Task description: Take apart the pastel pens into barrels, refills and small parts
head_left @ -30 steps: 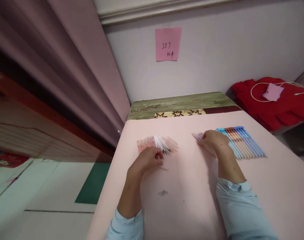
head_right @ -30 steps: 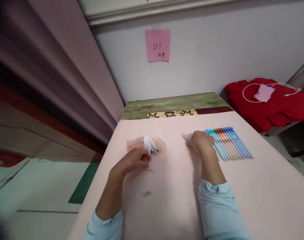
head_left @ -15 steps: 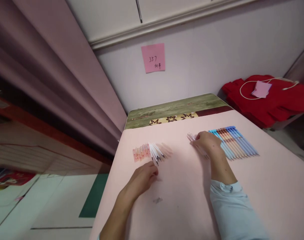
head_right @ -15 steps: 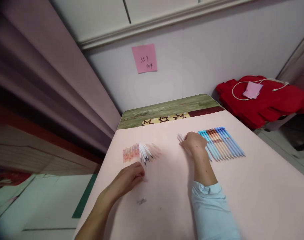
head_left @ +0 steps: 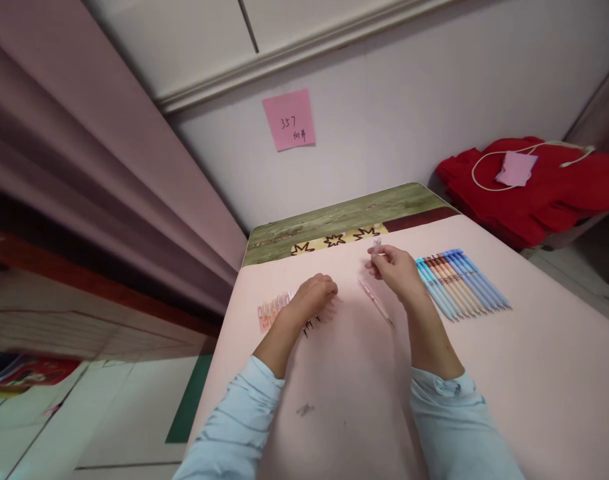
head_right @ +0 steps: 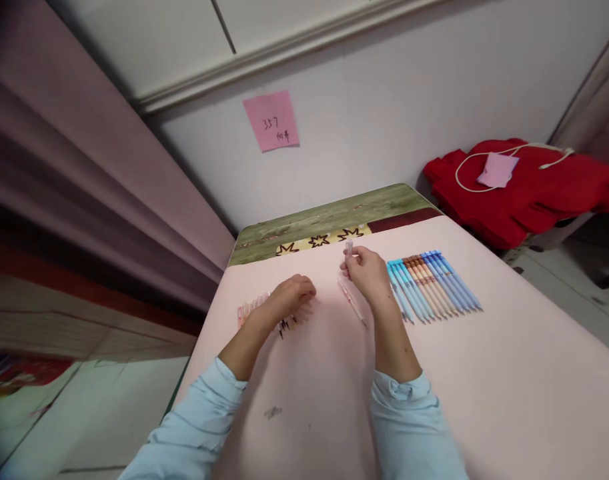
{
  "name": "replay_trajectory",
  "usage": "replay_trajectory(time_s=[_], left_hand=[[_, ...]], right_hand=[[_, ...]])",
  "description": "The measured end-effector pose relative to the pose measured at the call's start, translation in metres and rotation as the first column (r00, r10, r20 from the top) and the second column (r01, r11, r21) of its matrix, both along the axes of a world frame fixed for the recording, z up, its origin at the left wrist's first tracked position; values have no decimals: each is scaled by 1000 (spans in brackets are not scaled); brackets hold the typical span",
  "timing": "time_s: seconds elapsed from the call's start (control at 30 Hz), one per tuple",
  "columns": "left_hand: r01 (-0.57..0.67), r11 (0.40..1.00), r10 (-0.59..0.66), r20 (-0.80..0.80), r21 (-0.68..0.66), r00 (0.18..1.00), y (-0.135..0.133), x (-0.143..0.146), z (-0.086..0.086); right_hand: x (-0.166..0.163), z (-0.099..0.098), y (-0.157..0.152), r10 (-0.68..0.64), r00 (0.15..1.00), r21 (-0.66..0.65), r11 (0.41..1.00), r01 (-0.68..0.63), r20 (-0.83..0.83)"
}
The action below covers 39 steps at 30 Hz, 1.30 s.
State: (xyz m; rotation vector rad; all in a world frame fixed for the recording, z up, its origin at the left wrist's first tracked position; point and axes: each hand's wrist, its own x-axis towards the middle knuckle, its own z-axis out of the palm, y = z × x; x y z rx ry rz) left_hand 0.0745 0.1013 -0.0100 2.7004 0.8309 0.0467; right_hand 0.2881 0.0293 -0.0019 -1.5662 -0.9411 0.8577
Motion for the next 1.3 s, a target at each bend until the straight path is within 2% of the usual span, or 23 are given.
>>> replay_trajectory(time_s=[0.07,0.13,0.2,0.3,0.37,0.43,0.47,0.53,0.57,0.67,0.73,0.87,0.97,1.17,1.3], left_hand=[[-14,1000,14,-2,3,1000,0,-3,-1],[-59,998,59,3,26,998,-3,-7,-1],[-119,992,118,38,42,992,-8,-12,0],[-254,967,246,218,7,944,-19,-19,0],[-383,918,390,396,-102,831,-30,-25,2],[-475,818,572,540,-324,617,-41,-31,3],[-468,749,661,572,-469,485,-46,-34,4],[-319,613,790,552,-723,267,-56,-40,4],[-206,562,826,529,-801,197,-60,-42,3],[81,478,871,484,-875,80,-65,-48,3],[161,450,889,458,-878,18,-66,-52,3],[204,412,911,403,-888,-84,-64,-61,7],[225,385,923,367,-895,-119,-64,-65,10],[269,331,942,335,-904,-31,-66,-69,12],[233,358,932,360,-904,-36,-62,-77,8]], right_hand=[[-5,2,2,53,971,80,996,-36,-233],[-13,7,2,129,927,113,989,-95,-353],[-21,11,1,204,917,129,977,-169,-343],[-32,12,0,284,940,136,956,-261,-192],[-41,9,1,320,933,135,944,-301,-161],[-51,6,2,365,902,143,930,-339,-232],[-58,5,3,397,873,146,918,-369,-285],[-72,3,3,474,790,147,878,-455,-389],[-79,3,3,513,740,149,852,-502,-435],[-100,1,0,585,605,147,773,-617,-539],[-108,-1,-1,600,552,133,738,-662,-580],[-115,-6,-3,625,518,63,671,-739,-584],[-117,-10,-3,663,481,64,622,-781,-574],[-124,-14,-4,702,457,106,599,-794,-547],[-125,-15,-4,697,476,74,601,-796,-536]])
